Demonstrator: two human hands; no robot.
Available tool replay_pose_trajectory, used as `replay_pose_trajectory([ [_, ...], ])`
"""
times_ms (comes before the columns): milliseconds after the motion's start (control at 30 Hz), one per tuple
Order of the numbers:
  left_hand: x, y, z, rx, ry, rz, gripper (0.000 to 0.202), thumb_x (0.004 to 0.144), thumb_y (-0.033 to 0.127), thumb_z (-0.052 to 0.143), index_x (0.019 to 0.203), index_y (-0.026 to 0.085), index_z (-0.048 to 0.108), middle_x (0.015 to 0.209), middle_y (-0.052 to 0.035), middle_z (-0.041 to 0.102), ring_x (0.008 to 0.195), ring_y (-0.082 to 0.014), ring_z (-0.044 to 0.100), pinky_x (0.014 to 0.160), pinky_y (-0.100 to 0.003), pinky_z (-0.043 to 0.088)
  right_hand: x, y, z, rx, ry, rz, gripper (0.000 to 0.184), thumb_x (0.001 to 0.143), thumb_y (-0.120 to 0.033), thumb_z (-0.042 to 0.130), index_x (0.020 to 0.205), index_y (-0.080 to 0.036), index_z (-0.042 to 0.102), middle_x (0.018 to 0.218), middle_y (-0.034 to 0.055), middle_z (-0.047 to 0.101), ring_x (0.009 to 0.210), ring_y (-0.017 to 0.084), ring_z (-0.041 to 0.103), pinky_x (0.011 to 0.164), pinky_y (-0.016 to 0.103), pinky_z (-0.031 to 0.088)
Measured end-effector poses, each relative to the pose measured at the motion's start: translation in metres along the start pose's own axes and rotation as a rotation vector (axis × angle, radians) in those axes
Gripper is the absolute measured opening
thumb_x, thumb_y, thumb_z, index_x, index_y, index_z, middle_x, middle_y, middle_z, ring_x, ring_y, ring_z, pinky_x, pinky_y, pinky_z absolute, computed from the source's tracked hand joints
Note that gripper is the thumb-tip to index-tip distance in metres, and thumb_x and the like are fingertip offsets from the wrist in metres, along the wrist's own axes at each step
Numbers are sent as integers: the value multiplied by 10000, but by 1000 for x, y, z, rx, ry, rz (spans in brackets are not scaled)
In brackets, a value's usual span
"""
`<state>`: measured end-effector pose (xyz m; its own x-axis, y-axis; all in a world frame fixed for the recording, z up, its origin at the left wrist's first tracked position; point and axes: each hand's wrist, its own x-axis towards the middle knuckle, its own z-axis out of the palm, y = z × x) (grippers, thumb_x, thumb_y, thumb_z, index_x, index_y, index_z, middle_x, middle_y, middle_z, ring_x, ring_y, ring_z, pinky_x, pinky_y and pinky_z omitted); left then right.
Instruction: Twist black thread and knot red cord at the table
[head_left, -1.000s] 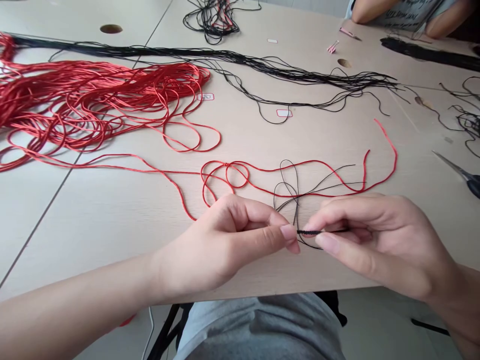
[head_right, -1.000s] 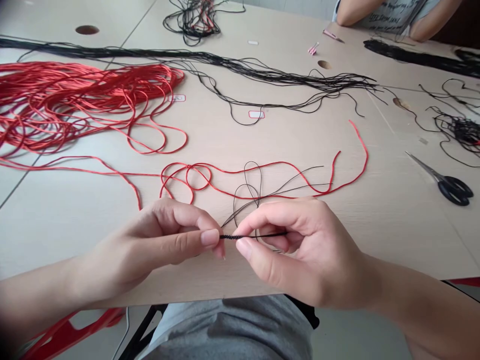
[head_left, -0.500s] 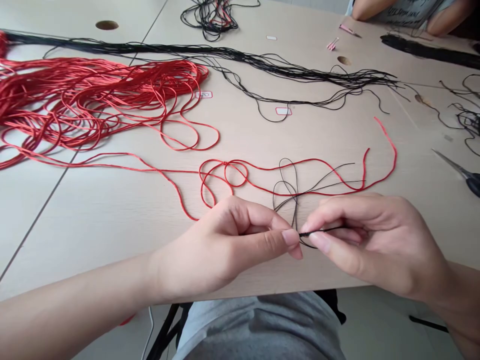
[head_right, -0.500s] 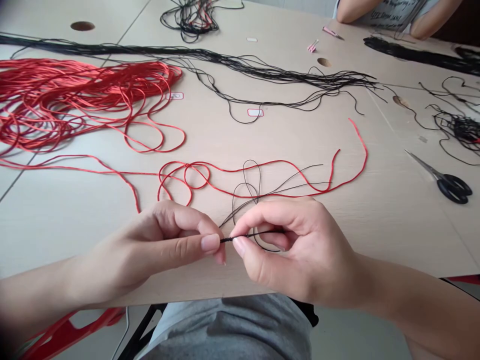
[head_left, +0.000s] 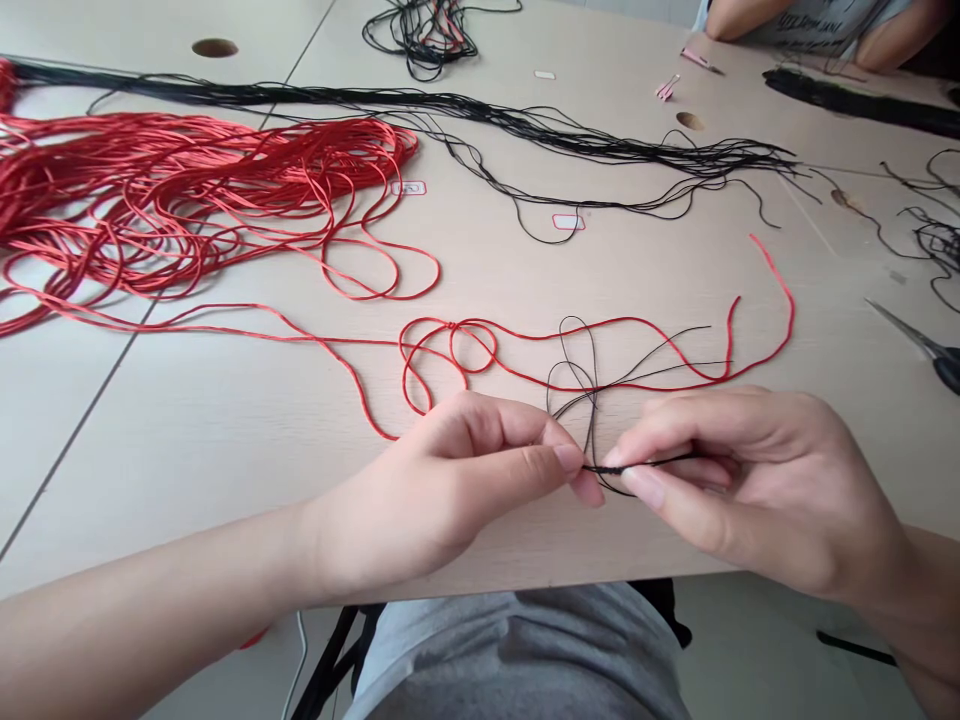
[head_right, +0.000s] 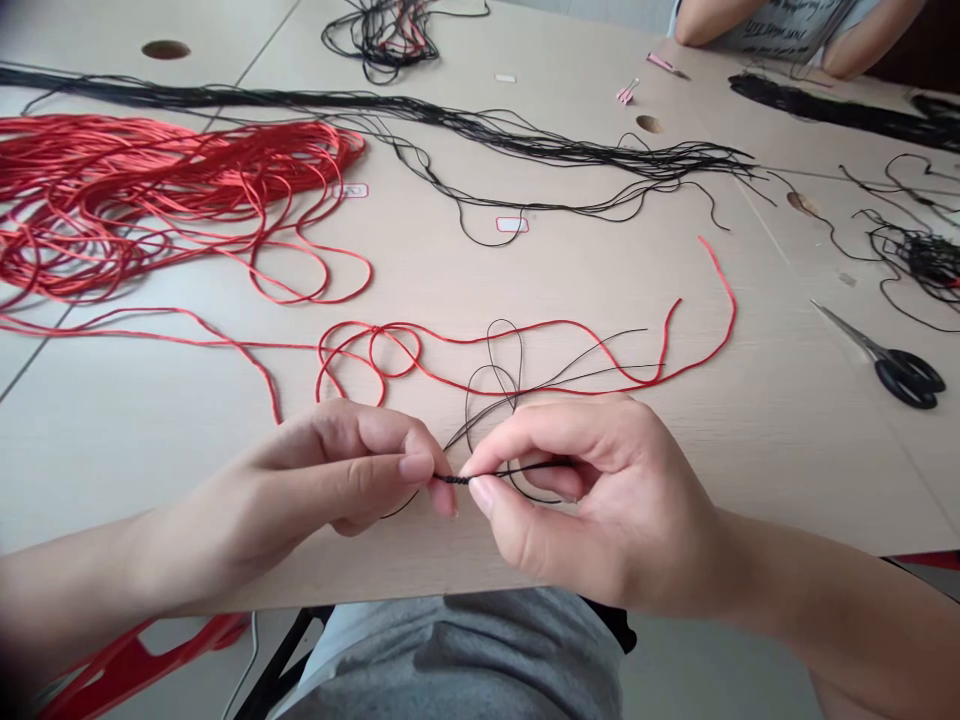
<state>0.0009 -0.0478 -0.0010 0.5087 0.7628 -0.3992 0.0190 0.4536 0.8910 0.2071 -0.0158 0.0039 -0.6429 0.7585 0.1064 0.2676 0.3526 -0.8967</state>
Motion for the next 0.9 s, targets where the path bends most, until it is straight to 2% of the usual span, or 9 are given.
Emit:
replay_pose_trajectory([
  [267,-2,-1,-2,-89,-42,-8,207,837,302,518,784,184,680,506,57,340,485,-51,271,460,-184,240,-1,3,-1,-13,1,29,173,743,-80,627,807,-240,628,525,-57,367,453,40,354,409,130,338],
  [900,0,-1,0,-24,-7,-60,245,847,338,490,778,166,649,513,57,315,489,-61,263,466,-203,230,-2,4,0,-21,0,65,165,745,-80,623,804,-233,639,521,-60,369,449,33,353,413,115,344],
])
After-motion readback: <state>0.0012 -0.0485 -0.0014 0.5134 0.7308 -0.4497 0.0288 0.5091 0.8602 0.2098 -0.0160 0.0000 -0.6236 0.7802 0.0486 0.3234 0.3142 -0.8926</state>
